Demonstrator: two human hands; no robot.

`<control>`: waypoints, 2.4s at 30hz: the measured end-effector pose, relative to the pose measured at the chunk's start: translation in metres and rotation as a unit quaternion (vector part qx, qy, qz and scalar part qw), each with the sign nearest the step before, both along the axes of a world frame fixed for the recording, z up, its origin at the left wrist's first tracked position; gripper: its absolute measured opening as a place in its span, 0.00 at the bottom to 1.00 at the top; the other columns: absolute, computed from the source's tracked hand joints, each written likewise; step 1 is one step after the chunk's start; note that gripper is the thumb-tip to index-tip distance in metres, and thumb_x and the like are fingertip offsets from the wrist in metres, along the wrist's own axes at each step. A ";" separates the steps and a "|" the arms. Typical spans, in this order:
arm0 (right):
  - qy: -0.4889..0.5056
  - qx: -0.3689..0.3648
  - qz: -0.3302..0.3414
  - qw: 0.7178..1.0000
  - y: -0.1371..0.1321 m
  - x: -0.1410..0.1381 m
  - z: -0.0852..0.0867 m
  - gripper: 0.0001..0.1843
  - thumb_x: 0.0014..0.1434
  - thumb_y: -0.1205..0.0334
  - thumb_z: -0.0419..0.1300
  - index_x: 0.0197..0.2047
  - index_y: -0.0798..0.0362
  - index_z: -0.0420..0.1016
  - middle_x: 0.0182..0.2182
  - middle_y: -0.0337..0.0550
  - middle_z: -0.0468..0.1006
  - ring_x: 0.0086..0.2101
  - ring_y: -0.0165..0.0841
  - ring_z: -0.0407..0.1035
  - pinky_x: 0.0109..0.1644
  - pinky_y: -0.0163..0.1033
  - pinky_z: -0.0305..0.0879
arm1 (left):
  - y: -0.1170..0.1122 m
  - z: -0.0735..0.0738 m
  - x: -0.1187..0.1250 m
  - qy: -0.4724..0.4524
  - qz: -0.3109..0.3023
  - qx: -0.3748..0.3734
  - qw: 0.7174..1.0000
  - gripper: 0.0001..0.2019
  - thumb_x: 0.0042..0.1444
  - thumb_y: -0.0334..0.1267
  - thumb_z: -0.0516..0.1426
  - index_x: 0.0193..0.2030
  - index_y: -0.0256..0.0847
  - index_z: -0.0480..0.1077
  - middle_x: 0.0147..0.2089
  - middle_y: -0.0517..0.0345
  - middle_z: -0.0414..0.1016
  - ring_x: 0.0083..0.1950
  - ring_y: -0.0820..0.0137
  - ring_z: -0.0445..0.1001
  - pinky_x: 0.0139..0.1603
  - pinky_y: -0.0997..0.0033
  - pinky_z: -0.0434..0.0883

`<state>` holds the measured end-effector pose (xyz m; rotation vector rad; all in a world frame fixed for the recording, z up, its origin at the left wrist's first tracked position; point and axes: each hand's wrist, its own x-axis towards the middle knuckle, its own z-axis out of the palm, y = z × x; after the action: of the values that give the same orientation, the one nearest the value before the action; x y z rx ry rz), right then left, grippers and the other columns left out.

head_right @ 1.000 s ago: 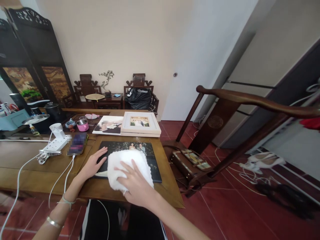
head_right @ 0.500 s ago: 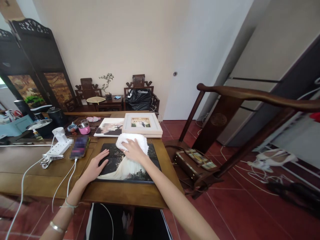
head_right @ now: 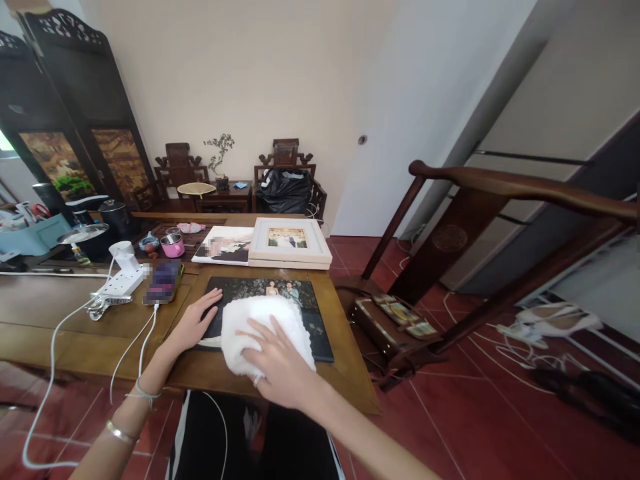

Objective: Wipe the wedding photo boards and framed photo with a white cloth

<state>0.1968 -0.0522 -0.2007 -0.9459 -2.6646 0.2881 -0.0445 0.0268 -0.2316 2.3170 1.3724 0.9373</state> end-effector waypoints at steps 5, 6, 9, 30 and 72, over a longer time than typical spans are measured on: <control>0.001 0.023 -0.039 0.999 0.059 -0.002 -0.003 0.18 0.51 0.70 0.51 0.46 0.54 0.71 0.55 0.55 0.66 0.61 0.42 0.46 0.62 0.59 0.38 | 0.000 0.001 0.001 0.008 0.003 -0.004 1.000 0.19 0.61 0.38 0.45 0.56 0.38 0.65 0.61 0.51 0.64 0.64 0.65 0.59 0.64 0.55 0.57; 0.001 0.030 -0.051 0.998 0.073 -0.005 -0.004 0.18 0.53 0.69 0.51 0.47 0.54 0.70 0.54 0.56 0.67 0.61 0.42 0.47 0.62 0.59 0.39 | 0.000 0.001 0.001 0.007 0.003 -0.005 1.000 0.19 0.61 0.38 0.45 0.56 0.39 0.65 0.61 0.51 0.64 0.64 0.65 0.59 0.64 0.55 0.57; -0.002 0.046 -0.090 0.995 0.103 -0.015 -0.005 0.18 0.57 0.67 0.50 0.50 0.55 0.69 0.53 0.57 0.68 0.60 0.44 0.49 0.60 0.60 0.42 | -0.001 0.002 0.001 0.003 0.003 -0.007 1.000 0.19 0.61 0.38 0.46 0.56 0.39 0.65 0.61 0.51 0.64 0.64 0.65 0.59 0.64 0.54 0.56; 0.012 0.015 -0.007 1.000 0.013 -0.015 -0.003 0.19 0.45 0.74 0.52 0.41 0.53 0.72 0.60 0.47 0.61 0.63 0.45 0.41 0.62 0.62 0.32 | -0.002 0.004 0.003 -0.002 -0.001 -0.011 1.000 0.19 0.61 0.37 0.46 0.55 0.36 0.66 0.61 0.49 0.64 0.64 0.65 0.59 0.64 0.57 0.57; -0.008 0.015 -0.037 0.999 0.050 -0.053 0.001 0.22 0.49 0.70 0.53 0.48 0.50 0.70 0.60 0.45 0.61 0.62 0.47 0.43 0.60 0.66 0.35 | -0.005 0.007 -0.001 -0.113 0.001 -0.016 0.993 0.23 0.63 0.42 0.42 0.61 0.37 0.59 0.66 0.51 0.55 0.68 0.65 0.50 0.67 0.57 0.48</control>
<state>0.1437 -0.0026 -0.1996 -1.0402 -2.6335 0.2238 -0.0450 0.0214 -0.2250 2.1111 1.2878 1.1297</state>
